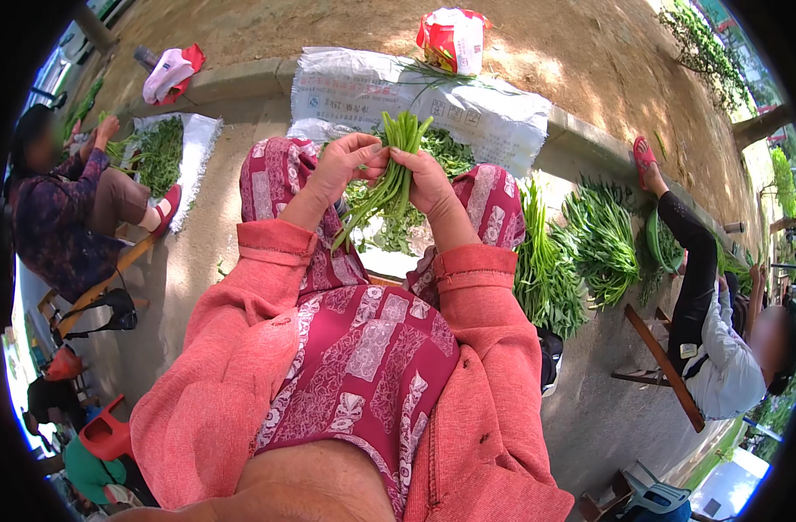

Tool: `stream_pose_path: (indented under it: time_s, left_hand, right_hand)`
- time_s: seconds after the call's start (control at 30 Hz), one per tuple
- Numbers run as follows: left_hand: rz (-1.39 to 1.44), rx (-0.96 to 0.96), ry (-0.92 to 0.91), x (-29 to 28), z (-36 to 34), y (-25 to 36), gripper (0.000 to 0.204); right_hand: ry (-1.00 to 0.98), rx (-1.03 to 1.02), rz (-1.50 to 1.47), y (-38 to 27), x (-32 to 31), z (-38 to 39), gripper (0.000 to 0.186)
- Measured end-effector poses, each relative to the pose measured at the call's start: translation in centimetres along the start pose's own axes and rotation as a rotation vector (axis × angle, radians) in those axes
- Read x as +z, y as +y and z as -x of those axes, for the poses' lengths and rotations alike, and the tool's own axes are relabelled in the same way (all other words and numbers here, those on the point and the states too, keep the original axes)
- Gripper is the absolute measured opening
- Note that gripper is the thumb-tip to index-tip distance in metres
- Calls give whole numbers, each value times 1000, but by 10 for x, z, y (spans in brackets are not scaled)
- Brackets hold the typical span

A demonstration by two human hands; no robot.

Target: The person holds a bundle of green leafy vegetables and picks off individual leaves or small stems by hand, placing them onto a white bag spread on the ground while sitting outdoors.

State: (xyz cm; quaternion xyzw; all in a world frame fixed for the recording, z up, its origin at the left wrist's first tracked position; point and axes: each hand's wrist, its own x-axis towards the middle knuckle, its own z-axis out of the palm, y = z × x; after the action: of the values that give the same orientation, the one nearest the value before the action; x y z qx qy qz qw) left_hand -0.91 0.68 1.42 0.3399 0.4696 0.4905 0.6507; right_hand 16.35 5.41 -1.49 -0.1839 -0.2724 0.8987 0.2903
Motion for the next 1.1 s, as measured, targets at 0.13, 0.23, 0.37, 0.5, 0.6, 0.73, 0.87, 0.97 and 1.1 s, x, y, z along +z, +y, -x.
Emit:
stream_pose_path:
  time_s: [0.13,0.23,0.37,0.5,0.6,0.73,0.87,0.97,1.1]
  left_hand:
    - [-176,-66,-59,-3,3,-8,31]
    - [-157,-25,-54,-4,5,-13,31]
    - [-189,-7,-89,-9,5,-15,25]
    - [-175,81,-19,-12,-2,-30,18]
    - [-209,88,23,-14,-5,-33,14]
    - [-185,63,40,-14,-7,-36,12]
    - [-205,93,41,-12,-8,-38,12]
    - [-192,109,42,-10,-8,-37,11]
    - [-9,98,313,-20,-17,-38,9]
  right_hand:
    - [213,-114,55,3,-13,-5,22]
    - [216,-137,76,0,-7,-4,20]
    - [203,-153,112,-5,6,0,20]
    - [232,-192,141,-4,7,0,20]
    - [227,-221,190,-3,2,1,19]
    - [266,-230,183,-4,1,1,19]
    - [303,-220,184,-5,0,2,17]
    - [316,-213,153,-4,0,1,15]
    - [238,-199,8,-8,-12,1,13]
